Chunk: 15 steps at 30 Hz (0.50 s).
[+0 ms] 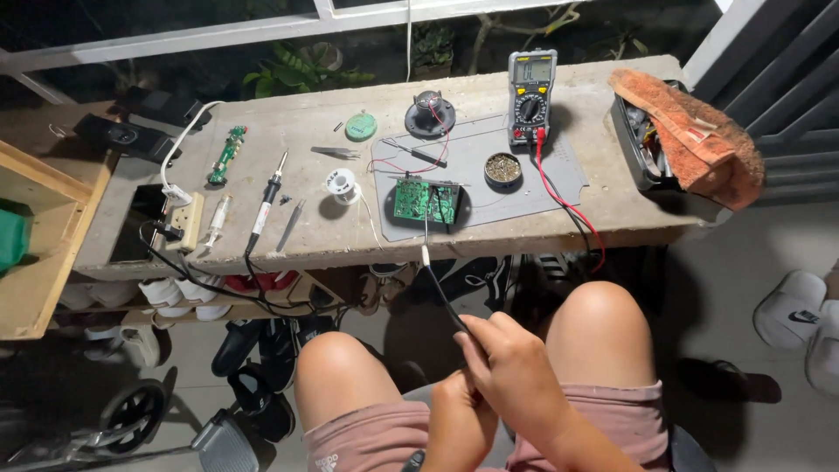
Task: Soldering wires to a circuit board and testing the connections with a multimeter on a repair bench.
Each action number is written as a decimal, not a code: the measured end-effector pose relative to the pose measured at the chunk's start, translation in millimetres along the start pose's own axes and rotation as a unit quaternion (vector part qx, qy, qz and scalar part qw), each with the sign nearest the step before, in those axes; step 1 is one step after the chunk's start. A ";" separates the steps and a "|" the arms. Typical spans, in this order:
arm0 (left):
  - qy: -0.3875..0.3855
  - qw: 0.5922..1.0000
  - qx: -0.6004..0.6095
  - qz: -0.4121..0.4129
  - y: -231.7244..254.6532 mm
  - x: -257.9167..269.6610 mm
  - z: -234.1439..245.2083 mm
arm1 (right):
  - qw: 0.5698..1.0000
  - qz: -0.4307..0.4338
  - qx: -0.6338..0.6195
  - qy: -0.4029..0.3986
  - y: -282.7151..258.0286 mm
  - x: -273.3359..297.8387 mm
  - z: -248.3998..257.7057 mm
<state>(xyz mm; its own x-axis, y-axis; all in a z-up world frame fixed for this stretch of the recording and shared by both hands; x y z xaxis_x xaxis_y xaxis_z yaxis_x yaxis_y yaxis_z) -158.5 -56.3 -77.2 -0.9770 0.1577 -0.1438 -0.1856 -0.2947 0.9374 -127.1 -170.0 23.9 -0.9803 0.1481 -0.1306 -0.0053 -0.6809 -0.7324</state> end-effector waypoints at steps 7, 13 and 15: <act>0.040 0.988 0.121 0.093 54.0 -5.5 56.6 | 0.970 0.069 -0.115 -0.202 42.9 4.5 16.5; 0.068 0.961 0.214 0.162 80.1 -16.6 82.8 | 0.919 0.096 -0.013 -0.382 92.6 18.1 -12.4; 0.088 0.945 0.286 0.134 79.0 -17.3 82.4 | 0.954 0.181 0.045 -0.235 100.2 0.4 -1.0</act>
<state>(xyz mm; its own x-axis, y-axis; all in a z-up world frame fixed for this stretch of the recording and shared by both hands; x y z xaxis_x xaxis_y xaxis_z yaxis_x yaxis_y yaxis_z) -147.6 -4.7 25.5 -0.9925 -0.0240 0.1195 0.1091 0.2626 0.9587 -127.9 -237.5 -50.2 -0.9009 -0.4326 -0.0344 0.3545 -0.6878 -0.6335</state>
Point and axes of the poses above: each hand's wrist, its own x-axis away from the middle knuckle, its own z-axis out of the back of the hand, y = z × x, the point moved 9 cm from there along -x, towards the middle knuckle, and after that the axes turned 12 degrees about -z, right-handed, at the moved point
